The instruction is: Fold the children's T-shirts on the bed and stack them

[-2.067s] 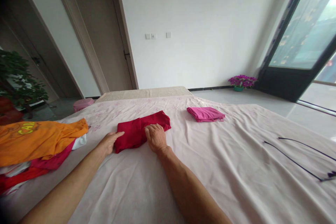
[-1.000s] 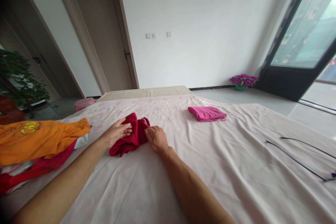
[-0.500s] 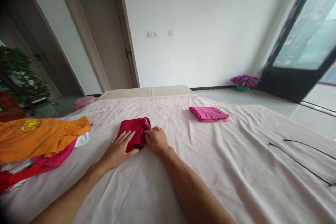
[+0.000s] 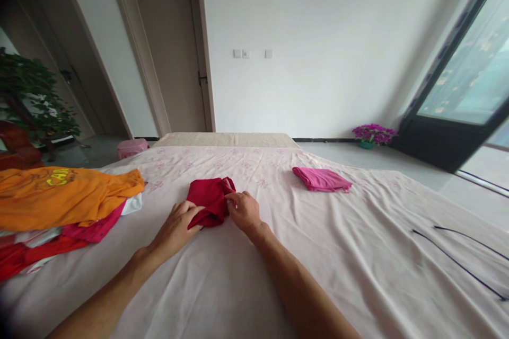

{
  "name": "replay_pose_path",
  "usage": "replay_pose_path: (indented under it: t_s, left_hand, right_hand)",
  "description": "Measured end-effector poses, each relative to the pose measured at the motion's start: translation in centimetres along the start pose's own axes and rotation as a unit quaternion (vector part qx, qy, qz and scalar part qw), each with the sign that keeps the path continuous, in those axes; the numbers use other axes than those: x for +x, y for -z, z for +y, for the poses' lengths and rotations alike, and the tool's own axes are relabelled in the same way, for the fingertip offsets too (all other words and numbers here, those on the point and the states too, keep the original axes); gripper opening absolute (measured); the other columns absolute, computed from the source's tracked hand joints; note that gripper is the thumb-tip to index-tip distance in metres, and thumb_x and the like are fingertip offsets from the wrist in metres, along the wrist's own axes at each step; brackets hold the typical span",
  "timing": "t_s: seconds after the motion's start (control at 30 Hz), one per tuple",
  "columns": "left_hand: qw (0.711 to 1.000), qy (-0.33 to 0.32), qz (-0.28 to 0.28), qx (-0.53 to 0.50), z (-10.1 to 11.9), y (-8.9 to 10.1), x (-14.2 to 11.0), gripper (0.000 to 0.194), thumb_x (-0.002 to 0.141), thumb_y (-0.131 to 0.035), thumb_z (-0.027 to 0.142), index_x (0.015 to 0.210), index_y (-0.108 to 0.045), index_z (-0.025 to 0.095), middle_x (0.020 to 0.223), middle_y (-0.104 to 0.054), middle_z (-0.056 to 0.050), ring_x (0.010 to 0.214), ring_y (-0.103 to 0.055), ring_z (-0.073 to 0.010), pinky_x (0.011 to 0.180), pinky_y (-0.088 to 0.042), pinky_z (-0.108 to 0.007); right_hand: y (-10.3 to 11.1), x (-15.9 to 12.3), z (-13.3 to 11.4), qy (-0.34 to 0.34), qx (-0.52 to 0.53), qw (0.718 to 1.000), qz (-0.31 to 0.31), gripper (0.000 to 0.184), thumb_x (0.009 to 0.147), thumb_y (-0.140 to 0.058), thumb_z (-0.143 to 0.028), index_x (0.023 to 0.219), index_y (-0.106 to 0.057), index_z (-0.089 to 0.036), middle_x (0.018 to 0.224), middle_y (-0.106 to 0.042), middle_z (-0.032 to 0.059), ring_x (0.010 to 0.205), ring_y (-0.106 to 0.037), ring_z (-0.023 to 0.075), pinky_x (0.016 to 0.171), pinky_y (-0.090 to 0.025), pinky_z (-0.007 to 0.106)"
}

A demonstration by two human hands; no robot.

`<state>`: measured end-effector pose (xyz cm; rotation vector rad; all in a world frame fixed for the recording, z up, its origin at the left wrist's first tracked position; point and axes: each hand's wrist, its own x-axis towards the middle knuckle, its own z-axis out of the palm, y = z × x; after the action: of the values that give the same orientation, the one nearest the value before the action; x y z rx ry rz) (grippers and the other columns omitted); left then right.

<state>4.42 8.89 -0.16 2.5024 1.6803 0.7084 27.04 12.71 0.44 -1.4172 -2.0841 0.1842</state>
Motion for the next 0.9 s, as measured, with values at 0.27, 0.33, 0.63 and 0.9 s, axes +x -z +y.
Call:
replay_pose_path:
  t_s: [0.27, 0.33, 0.63, 0.9]
  left_hand:
    - [0.997, -0.013, 0.069, -0.015, 0.5, -0.5, -0.4, 0.035, 0.081, -0.056, 0.008, 0.111, -0.066, 0.022, 0.098, -0.059, -0.006, 0.097, -0.055, -0.0220, 0.090, -0.047, -0.036]
    - [0.995, -0.021, 0.097, -0.027, 0.3, -0.7, -0.5, 0.036, 0.082, -0.055, 0.006, 0.111, -0.065, 0.022, 0.097, -0.059, -0.005, 0.096, -0.055, -0.0211, 0.090, -0.048, -0.035]
    - [0.977, -0.038, 0.206, -0.040, -0.5, -1.0, -0.1, 0.035, 0.082, -0.055, 0.005, 0.109, -0.068, 0.024, 0.094, -0.058, -0.005, 0.093, -0.056, -0.0209, 0.088, -0.049, -0.035]
    - [0.987, -0.048, 0.150, -0.010, 1.1, -2.0, 0.5, 0.041, 0.083, -0.050, 0.000, 0.112, -0.066, 0.024, 0.094, -0.058, -0.005, 0.092, -0.054, -0.0197, 0.085, -0.048, -0.032]
  right_hand:
    - [0.9, 6.0, -3.2, -0.211, -0.055, 0.962, -0.163, 0.039, 0.096, -0.042, -0.041, 0.099, -0.075, -0.020, 0.103, -0.075, 0.0121, 0.095, -0.070, 0.0264, 0.079, -0.048, 0.034]
    - [0.1, 7.1, -3.4, -0.221, -0.053, 0.957, -0.181, 0.039, 0.093, -0.047, -0.044, 0.106, -0.073, -0.019, 0.109, -0.073, 0.0129, 0.103, -0.068, 0.0281, 0.083, -0.049, 0.035]
    - [-2.1, 8.2, -4.6, -0.141, -0.030, 0.984, -0.103, 0.034, 0.091, -0.044, -0.026, 0.115, -0.067, -0.020, 0.115, -0.070, 0.0099, 0.107, -0.065, 0.0238, 0.085, -0.046, 0.031]
    - [-0.8, 7.4, -2.5, -0.090, -0.046, 0.992, -0.080, 0.033, 0.093, -0.049, -0.026, 0.122, -0.063, -0.021, 0.121, -0.067, 0.0099, 0.110, -0.062, 0.0216, 0.089, -0.042, 0.029]
